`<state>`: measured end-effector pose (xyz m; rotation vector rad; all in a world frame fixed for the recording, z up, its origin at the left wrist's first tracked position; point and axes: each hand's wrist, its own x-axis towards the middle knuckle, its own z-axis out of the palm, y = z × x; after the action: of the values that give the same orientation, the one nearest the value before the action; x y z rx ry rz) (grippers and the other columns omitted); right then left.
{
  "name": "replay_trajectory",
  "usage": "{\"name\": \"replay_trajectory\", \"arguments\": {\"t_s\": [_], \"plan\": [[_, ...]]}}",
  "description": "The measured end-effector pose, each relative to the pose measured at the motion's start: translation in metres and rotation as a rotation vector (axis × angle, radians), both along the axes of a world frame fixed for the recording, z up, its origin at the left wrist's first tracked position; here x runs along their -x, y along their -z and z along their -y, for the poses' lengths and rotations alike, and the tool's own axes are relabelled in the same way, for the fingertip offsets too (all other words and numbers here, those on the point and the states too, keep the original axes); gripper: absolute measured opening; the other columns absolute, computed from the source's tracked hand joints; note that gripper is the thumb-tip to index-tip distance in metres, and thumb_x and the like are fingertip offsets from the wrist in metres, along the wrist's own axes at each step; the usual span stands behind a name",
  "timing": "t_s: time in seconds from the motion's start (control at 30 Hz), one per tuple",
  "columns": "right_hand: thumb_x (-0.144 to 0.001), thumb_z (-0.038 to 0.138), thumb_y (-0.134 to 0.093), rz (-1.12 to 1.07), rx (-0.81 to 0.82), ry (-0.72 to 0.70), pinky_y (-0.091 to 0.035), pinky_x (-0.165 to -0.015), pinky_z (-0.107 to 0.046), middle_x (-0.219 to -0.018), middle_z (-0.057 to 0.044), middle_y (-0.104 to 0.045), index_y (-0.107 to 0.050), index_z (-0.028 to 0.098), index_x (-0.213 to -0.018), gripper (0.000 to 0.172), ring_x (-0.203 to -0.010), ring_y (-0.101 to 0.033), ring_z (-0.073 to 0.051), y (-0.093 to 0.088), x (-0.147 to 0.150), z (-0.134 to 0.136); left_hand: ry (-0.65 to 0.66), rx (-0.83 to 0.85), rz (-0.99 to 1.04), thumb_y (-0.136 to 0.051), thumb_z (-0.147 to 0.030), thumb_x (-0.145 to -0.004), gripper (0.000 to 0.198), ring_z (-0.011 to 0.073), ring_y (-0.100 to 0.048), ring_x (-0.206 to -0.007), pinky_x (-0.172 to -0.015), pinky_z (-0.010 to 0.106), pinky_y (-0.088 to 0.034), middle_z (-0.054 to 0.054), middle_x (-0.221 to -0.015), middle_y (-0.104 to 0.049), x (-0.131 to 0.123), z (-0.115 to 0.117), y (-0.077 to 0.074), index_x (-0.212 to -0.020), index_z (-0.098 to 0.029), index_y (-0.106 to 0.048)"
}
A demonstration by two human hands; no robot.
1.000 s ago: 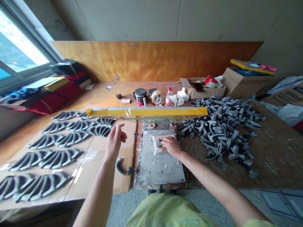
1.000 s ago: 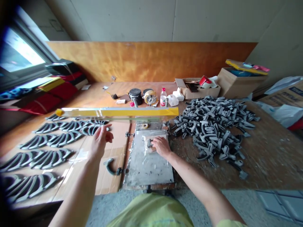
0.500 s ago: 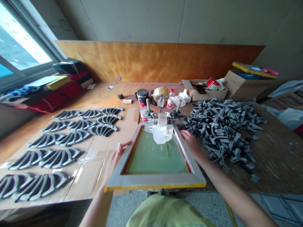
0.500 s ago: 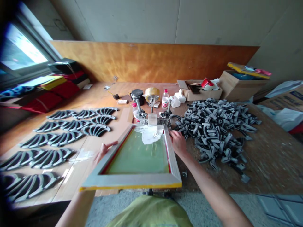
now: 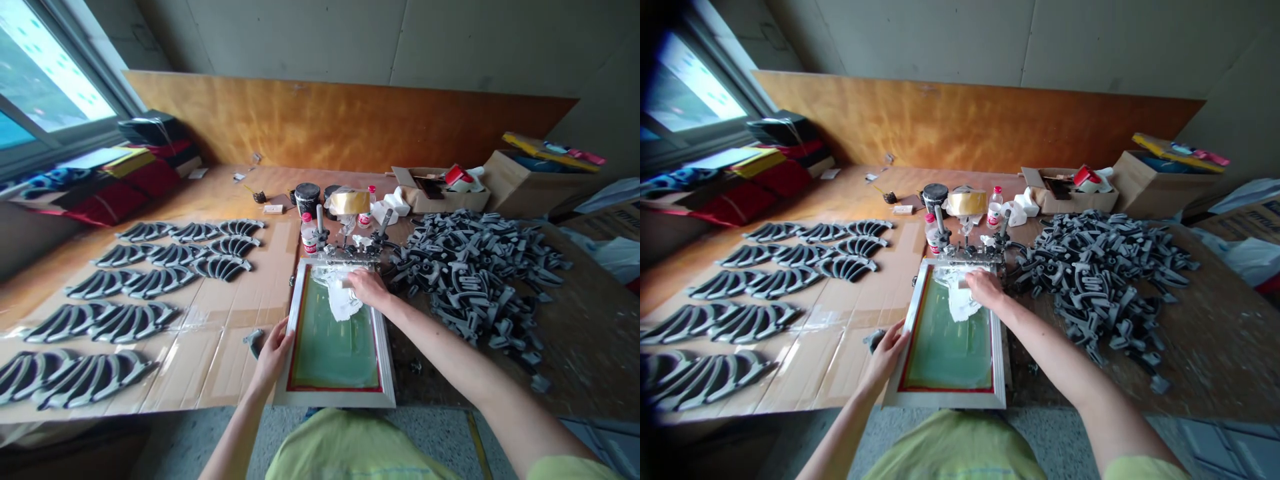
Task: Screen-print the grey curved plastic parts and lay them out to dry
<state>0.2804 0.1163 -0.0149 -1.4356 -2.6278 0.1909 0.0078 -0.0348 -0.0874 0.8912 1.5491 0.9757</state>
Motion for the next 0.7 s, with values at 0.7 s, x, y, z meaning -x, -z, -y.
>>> {"name": "replay_trajectory", "arguments": {"t_s": [0.7], "plan": [[-0.088, 0.013, -0.056, -0.182, -0.064, -0.226, -0.047, -0.082, -0.031, -0.093, -0.006, -0.067, -0.068, 0.021, -0.105, 0.023, -0.091, -0.059, -0.02, 0.004, -0.026, 0.039, -0.027, 0.039, -0.041, -0.065, -0.066, -0.071, 0.079, 0.019, -0.064, -0.067, -0.058, 0.027, -0.048, 0.001, -0.073, -0.069, -0.005, 0.001, -0.023, -0.13, -0.015, -0.056]]}}
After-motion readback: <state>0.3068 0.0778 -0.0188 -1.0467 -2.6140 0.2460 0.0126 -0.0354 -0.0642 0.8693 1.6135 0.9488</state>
